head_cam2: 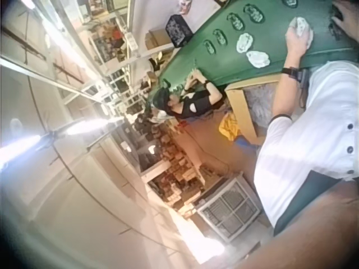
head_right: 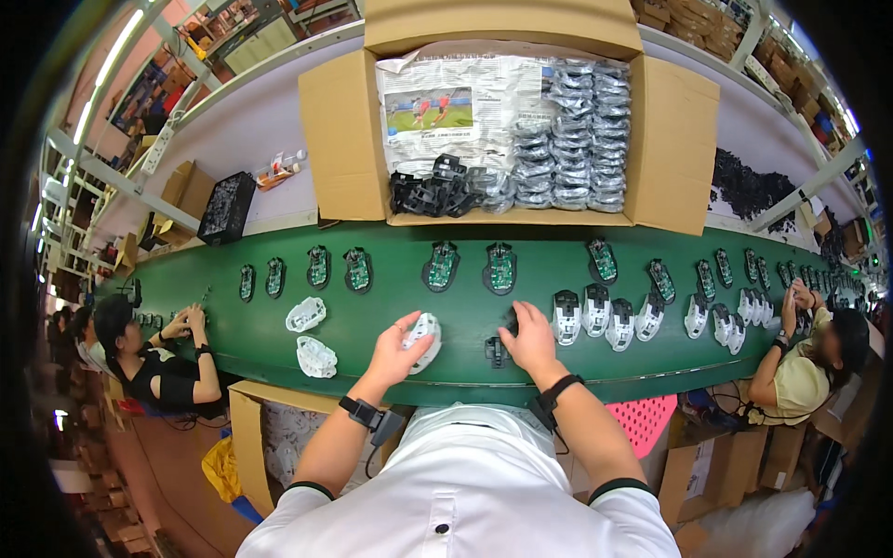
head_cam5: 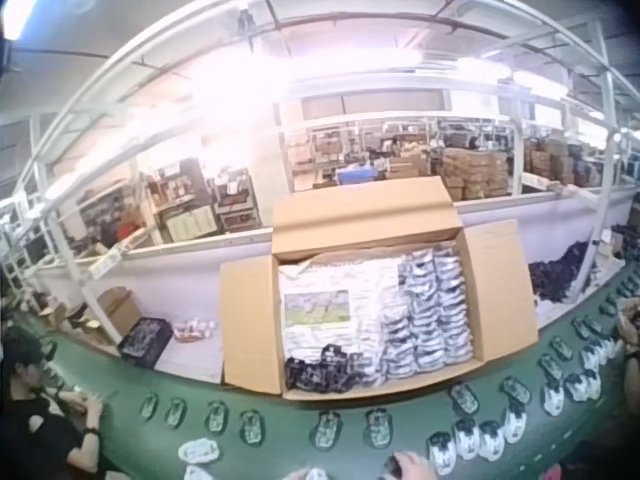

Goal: The person assembles small electronic devices by hand at a factory workstation. They repeatedly pick white plastic housings and black internal components, fit them together, and place the assembled units on a green conveyor belt. The person also retrieves additional white housings from a cardboard box and places them on the belt for further assembly.

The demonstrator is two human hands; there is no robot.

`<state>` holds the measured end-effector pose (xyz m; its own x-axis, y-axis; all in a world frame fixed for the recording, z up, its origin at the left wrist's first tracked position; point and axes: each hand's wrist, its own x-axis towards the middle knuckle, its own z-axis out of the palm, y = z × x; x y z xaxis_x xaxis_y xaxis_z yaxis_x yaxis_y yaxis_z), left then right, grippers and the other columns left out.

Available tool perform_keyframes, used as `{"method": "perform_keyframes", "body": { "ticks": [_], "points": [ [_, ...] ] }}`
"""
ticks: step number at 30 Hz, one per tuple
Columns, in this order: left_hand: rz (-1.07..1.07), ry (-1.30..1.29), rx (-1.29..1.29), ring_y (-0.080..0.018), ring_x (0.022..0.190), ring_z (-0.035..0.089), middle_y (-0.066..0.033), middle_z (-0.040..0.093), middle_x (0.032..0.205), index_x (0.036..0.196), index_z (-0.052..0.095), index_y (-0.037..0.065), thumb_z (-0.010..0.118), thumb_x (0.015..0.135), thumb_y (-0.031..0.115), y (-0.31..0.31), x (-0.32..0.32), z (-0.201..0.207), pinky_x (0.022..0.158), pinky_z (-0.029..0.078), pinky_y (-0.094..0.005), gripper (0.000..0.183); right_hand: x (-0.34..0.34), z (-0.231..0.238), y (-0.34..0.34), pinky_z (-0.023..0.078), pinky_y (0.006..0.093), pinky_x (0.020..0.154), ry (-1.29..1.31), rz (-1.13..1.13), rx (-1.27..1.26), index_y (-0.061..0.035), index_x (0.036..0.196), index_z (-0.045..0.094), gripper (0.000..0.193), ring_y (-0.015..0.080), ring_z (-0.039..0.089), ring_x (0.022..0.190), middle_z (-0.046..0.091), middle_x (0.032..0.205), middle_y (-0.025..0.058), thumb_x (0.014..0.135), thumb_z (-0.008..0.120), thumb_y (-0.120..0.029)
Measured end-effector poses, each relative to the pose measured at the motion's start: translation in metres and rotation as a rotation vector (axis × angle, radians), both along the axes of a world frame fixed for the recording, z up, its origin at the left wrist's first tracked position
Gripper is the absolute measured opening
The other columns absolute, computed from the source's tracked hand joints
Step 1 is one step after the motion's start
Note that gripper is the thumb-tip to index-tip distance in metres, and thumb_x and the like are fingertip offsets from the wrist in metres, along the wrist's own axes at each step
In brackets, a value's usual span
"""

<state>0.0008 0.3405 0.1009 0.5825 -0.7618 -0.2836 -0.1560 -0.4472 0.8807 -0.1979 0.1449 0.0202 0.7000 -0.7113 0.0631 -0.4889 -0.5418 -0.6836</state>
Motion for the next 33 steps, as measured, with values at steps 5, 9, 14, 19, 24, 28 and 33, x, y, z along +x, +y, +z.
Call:
{"method": "perform_keyframes", "body": {
  "ticks": [5,9,14,19,24,28,33],
  "points": [
    [0.027,0.299,-0.29,-0.0109,0.092,0.065,-0.0108,0.071,0.107,0.138,0.048,-0.006,0.069,0.09,0.01,-0.009,-0.034,0.044,0.081,0.053,-0.0267,0.055,0.003,0.127,0.031,0.048,0.039,0.103,-0.557,0.238,0.436,0.0009,0.132,0.058,0.057,0.0324,0.055,0.129,0.052,0.144,0.0215,0.08,0.078,-0.014],
    [0.022,0.313,-0.373,-0.0097,0.089,0.064,-0.0088,0.069,0.104,0.132,0.052,-0.006,0.068,0.09,0.008,-0.018,-0.05,0.053,0.08,0.052,-0.0257,0.047,0.006,0.13,0.036,0.047,0.0398,0.104,-0.549,0.391,0.24,0.0019,0.131,0.058,0.057,0.0358,0.058,0.126,0.055,0.14,0.0219,0.08,0.078,-0.013],
    [0.034,0.211,-0.378,-0.0085,0.082,0.065,-0.0073,0.072,0.097,0.126,0.058,-0.004,0.072,0.087,0.011,-0.019,-0.056,0.057,0.073,0.054,-0.0257,0.044,0.001,0.122,0.033,0.047,0.0406,0.105,-0.539,0.458,0.137,0.0014,0.135,0.055,0.061,0.0351,0.059,0.125,0.056,0.14,0.0213,0.081,0.08,-0.014],
    [-0.13,-0.013,-0.286,-0.0148,0.083,0.071,-0.0127,0.074,0.096,0.123,0.059,-0.005,0.078,0.082,0.017,-0.017,-0.06,0.081,0.074,0.056,-0.0299,0.05,-0.002,0.124,0.043,0.05,0.0394,0.102,-0.523,0.332,0.976,0.0011,0.134,0.05,0.06,0.023,0.062,0.116,0.062,0.125,0.0138,0.084,0.08,-0.011],
    [-0.193,-0.252,-0.304,-0.02,0.082,0.073,-0.015,0.074,0.096,0.123,0.06,-0.004,0.08,0.079,0.02,-0.025,-0.073,0.111,0.075,0.057,-0.032,0.054,-0.007,0.135,0.032,0.052,0.034,0.098,-0.592,0.405,1.291,0.0008,0.124,0.051,0.051,0.014,0.062,0.107,0.062,0.114,0.0051,0.084,0.081,-0.01],
    [-0.174,-0.246,-0.309,-0.0147,0.082,0.069,-0.0117,0.074,0.097,0.118,0.063,-0.002,0.077,0.082,0.016,-0.035,-0.067,0.116,0.074,0.055,-0.0302,0.043,-0.004,0.146,0.031,0.054,0.0329,0.091,-0.576,0.343,1.146,-0.0004,0.121,0.054,0.049,0.0148,0.064,0.102,0.064,0.111,0.0061,0.083,0.082,-0.012],
    [-0.063,-0.424,-0.334,-0.014,0.078,0.065,-0.0087,0.071,0.089,0.102,0.068,0.0,0.07,0.09,0.016,-0.041,-0.053,0.081,0.073,0.053,-0.031,0.02,0.011,0.136,0.047,0.056,0.0304,0.08,-0.499,0.208,0.474,-0.0001,0.122,0.06,0.045,0.0157,0.067,0.095,0.067,0.113,0.0111,0.083,0.08,-0.01]
  ]
}}
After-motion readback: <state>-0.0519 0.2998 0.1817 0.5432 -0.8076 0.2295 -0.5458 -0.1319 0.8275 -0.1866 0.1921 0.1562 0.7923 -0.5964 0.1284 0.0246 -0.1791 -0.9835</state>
